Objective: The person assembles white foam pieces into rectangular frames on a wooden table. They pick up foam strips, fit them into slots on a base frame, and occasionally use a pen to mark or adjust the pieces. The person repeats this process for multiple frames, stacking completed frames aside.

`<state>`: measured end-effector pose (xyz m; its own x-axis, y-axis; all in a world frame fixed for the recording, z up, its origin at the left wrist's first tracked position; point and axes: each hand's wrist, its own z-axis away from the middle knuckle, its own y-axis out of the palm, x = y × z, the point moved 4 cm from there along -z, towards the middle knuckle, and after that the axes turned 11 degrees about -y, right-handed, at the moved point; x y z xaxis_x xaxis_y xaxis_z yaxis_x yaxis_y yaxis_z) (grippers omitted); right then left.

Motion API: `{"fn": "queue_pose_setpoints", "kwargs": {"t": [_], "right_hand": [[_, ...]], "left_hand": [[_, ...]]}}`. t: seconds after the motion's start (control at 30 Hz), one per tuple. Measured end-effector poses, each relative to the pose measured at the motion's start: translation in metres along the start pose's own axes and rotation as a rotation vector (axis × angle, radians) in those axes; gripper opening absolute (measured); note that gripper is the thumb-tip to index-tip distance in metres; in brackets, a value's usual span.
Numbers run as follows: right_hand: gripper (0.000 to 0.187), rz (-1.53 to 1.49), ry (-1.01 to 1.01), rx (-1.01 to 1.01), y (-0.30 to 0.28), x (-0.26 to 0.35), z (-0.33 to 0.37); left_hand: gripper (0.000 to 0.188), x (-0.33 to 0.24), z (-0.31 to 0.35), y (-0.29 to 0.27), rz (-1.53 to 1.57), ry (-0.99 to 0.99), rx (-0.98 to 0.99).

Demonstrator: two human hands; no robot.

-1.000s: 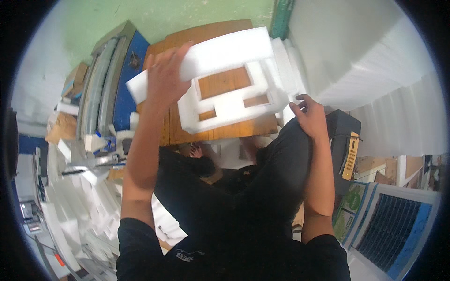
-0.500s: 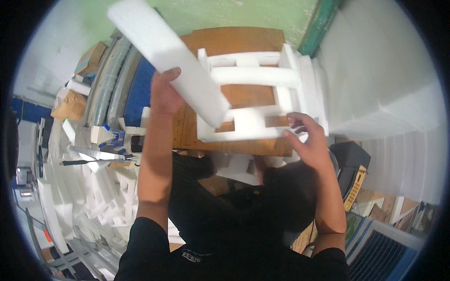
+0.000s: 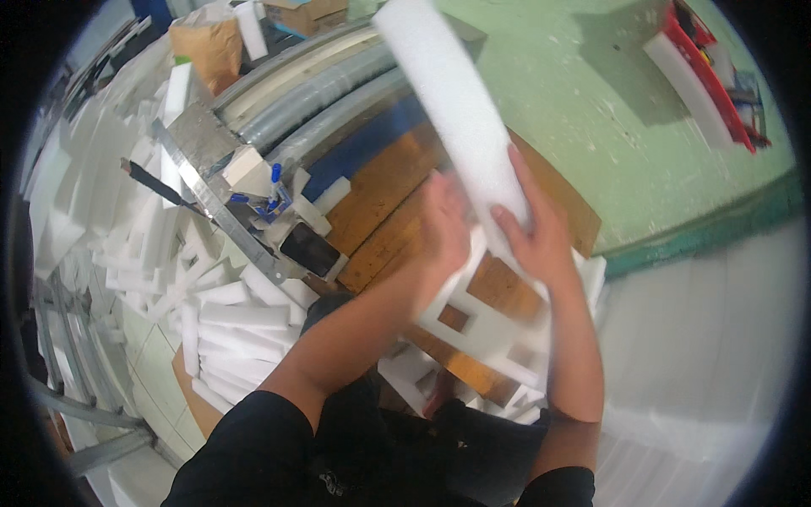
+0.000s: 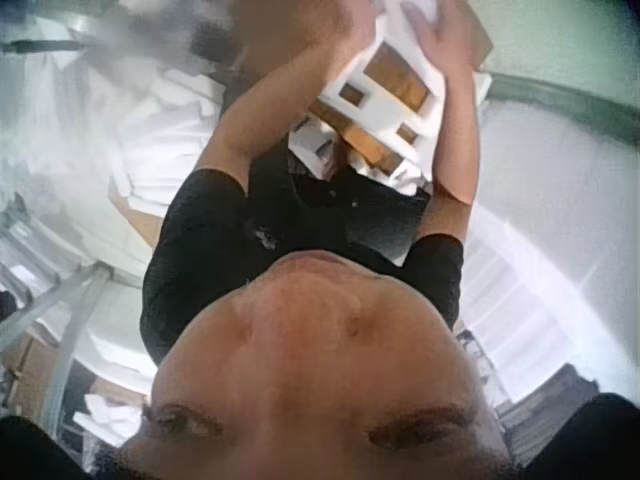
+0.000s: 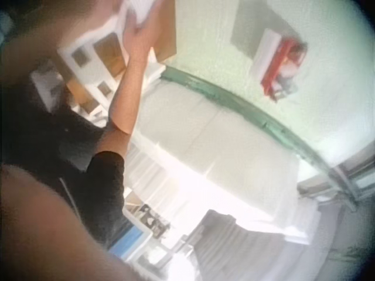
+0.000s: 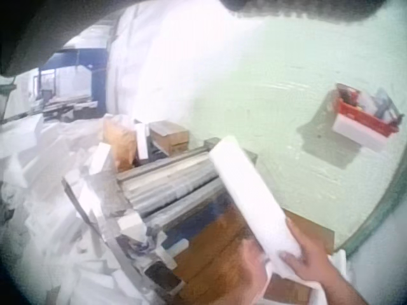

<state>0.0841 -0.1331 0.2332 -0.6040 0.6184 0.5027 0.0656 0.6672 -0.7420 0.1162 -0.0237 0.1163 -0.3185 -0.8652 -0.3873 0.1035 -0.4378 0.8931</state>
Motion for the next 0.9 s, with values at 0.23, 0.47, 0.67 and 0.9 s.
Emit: {"fn": "queue_pose_setpoints", "kwargs": {"t": [0.23,0.47,0.67,0.9], "right_hand": [[0.072,0.220,-0.094,0.359,0.063,-0.036,-0.101],[0.071,0.157,-0.103,0.352,0.104,-0.038,-0.117],[0.071,0.308,-0.164,0.394,0.125,-0.035,-0.137],[0.070,0.222,-0.202,0.358,0.152,-0.024,-0.188]], "left_hand": [[0.032,0.133,0.033,-0.023,-0.707,-0.374,0.019],[0.043,0.183,0.040,-0.030,-0.651,-0.018,0.138],[0.049,0.164,0.030,-0.041,-0.759,0.063,0.134],[0.047,0.155,0.036,-0.041,-0.808,-0.046,0.152]]}}
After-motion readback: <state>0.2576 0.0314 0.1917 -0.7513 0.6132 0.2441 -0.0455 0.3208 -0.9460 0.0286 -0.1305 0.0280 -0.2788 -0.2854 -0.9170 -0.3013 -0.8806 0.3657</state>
